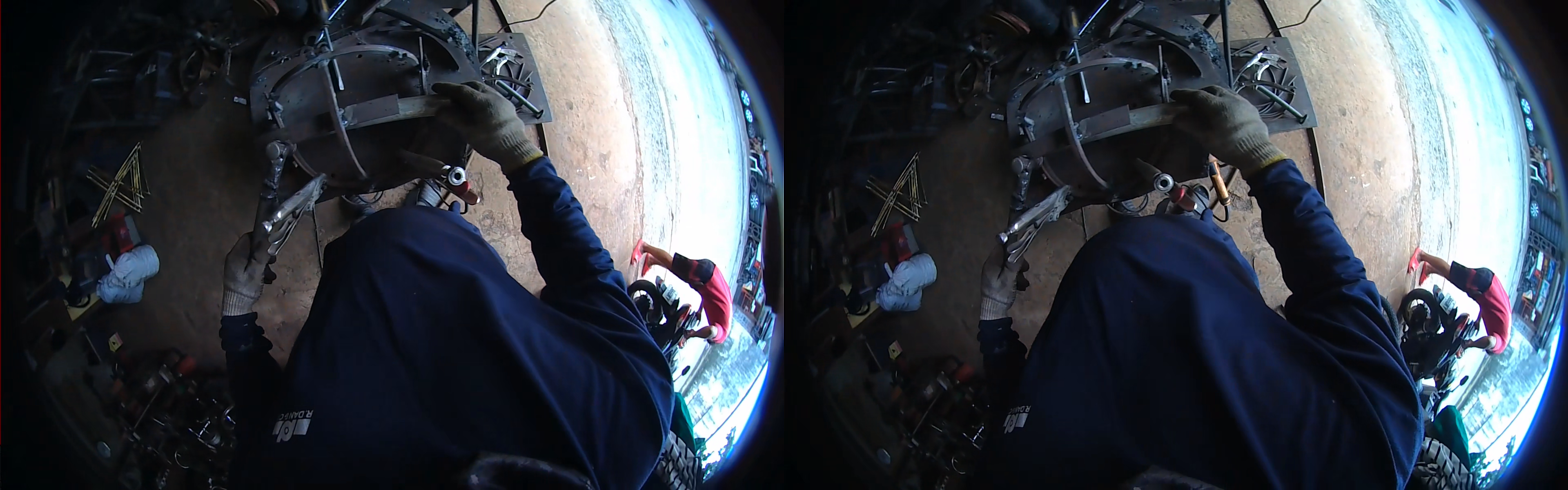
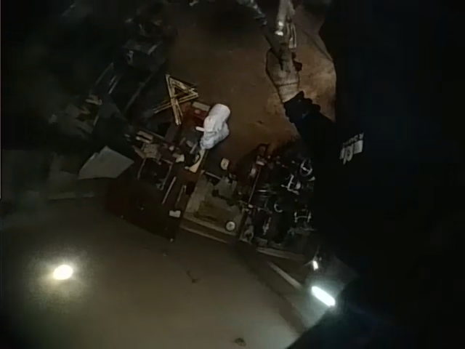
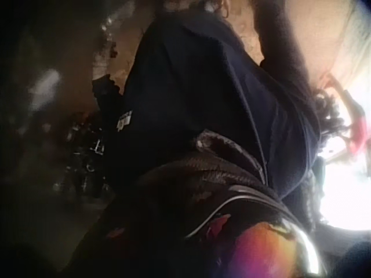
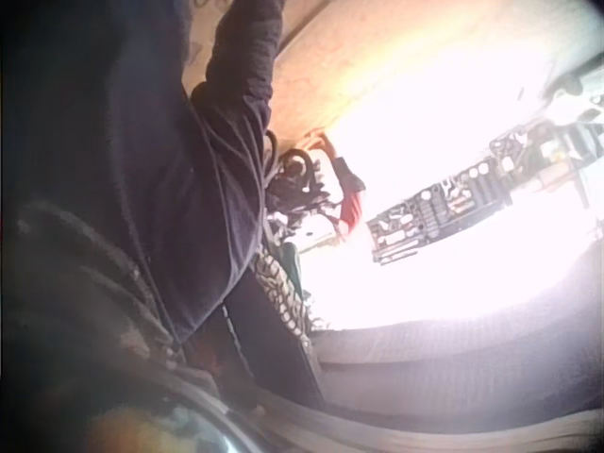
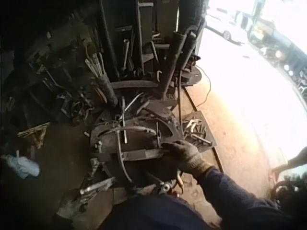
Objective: The person uses pliers and a hammer to shape and fit metal components onto a circular frame on a welding table.
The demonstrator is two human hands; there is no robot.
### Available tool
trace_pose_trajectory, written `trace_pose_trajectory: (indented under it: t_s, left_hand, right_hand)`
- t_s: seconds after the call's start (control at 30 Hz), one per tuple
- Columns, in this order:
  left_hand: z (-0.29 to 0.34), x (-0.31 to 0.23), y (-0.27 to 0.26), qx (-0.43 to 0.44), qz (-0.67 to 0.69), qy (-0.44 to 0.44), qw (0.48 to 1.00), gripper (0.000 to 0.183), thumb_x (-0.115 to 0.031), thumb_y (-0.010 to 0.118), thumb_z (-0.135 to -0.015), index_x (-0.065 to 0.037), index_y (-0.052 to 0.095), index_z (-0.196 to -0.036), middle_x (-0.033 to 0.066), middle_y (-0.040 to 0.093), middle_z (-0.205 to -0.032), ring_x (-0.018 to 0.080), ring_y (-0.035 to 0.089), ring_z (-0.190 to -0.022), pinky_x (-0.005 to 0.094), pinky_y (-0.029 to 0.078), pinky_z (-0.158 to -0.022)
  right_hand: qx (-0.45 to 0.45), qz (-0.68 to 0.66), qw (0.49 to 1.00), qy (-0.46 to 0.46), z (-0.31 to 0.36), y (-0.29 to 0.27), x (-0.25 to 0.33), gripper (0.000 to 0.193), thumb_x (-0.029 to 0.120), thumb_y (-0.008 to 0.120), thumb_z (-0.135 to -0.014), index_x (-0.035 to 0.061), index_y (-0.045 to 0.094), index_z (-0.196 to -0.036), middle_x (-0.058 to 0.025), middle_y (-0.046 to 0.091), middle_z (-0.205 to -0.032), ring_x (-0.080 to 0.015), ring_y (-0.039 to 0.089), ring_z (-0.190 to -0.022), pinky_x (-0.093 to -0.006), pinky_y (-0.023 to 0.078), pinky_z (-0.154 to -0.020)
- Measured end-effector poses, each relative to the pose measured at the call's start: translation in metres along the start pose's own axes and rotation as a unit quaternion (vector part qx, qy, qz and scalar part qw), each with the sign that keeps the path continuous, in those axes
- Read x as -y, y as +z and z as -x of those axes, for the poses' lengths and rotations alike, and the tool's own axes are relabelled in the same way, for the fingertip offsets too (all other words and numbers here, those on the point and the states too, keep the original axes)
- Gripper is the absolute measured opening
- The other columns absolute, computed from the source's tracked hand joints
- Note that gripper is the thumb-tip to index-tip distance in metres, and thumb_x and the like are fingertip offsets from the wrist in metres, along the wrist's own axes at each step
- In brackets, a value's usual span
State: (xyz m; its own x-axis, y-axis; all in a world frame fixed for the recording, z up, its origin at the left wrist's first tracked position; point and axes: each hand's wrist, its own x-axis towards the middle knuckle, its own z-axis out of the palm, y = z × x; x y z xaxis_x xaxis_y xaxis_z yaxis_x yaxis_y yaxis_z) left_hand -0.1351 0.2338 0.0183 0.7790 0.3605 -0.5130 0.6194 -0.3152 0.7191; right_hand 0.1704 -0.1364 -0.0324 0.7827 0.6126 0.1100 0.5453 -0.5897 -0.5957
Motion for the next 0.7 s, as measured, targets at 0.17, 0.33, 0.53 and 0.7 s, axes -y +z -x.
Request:
trace_pose_trajectory:
  t_s: [0.17, 0.33, 0.53, 0.7]
  left_hand:
    - [-0.013, 0.021, -0.005, -0.015, -0.048, 0.052, 0.997, 0.041, -0.039, 0.056, -0.103, -0.002, 0.061, -0.122, 0.0021, 0.062, -0.079, 0.0094, 0.058, -0.06, 0.0258, 0.05, -0.054]
    - [-0.015, 0.012, -0.001, -0.009, -0.043, 0.003, 0.999, 0.045, -0.042, 0.055, -0.103, -0.003, 0.058, -0.125, 0.0, 0.059, -0.074, 0.0079, 0.056, -0.057, 0.0244, 0.045, -0.049]
    - [-0.01, 0.02, 0.006, -0.029, -0.004, 0.014, 0.999, 0.048, -0.048, 0.056, -0.101, -0.003, 0.058, -0.119, -0.0008, 0.055, -0.069, 0.0067, 0.053, -0.051, 0.0233, 0.043, -0.047]
    - [-0.002, 0.015, 0.01, -0.056, 0.039, 0.082, 0.994, 0.045, -0.047, 0.059, -0.101, -0.003, 0.061, -0.11, -0.0008, 0.056, -0.068, 0.0071, 0.053, -0.052, 0.0238, 0.042, -0.047]
  right_hand:
    - [-0.016, -0.008, 1.0, -0.002, 0.002, 0.0, 0.005, 0.044, 0.041, 0.069, -0.089, 0.0171, 0.067, -0.127, -0.0146, 0.069, -0.111, -0.0338, 0.066, -0.106, -0.0437, 0.054, -0.091]
    - [-0.031, -0.001, 0.999, -0.015, 0.004, 0.004, -0.001, 0.043, 0.039, 0.069, -0.09, 0.017, 0.067, -0.127, -0.014, 0.07, -0.11, -0.0335, 0.066, -0.106, -0.044, 0.054, -0.09]
    - [-0.042, -0.005, 0.999, -0.026, 0.004, 0.002, 0.002, 0.038, 0.033, 0.07, -0.091, 0.0172, 0.068, -0.126, -0.013, 0.069, -0.109, -0.0327, 0.067, -0.103, -0.0419, 0.055, -0.088]
    - [-0.024, -0.014, 1.0, 0.008, 0.004, 0.003, 0.008, 0.037, 0.028, 0.071, -0.092, 0.0168, 0.068, -0.126, -0.0116, 0.068, -0.109, -0.0297, 0.068, -0.1, -0.0392, 0.056, -0.086]
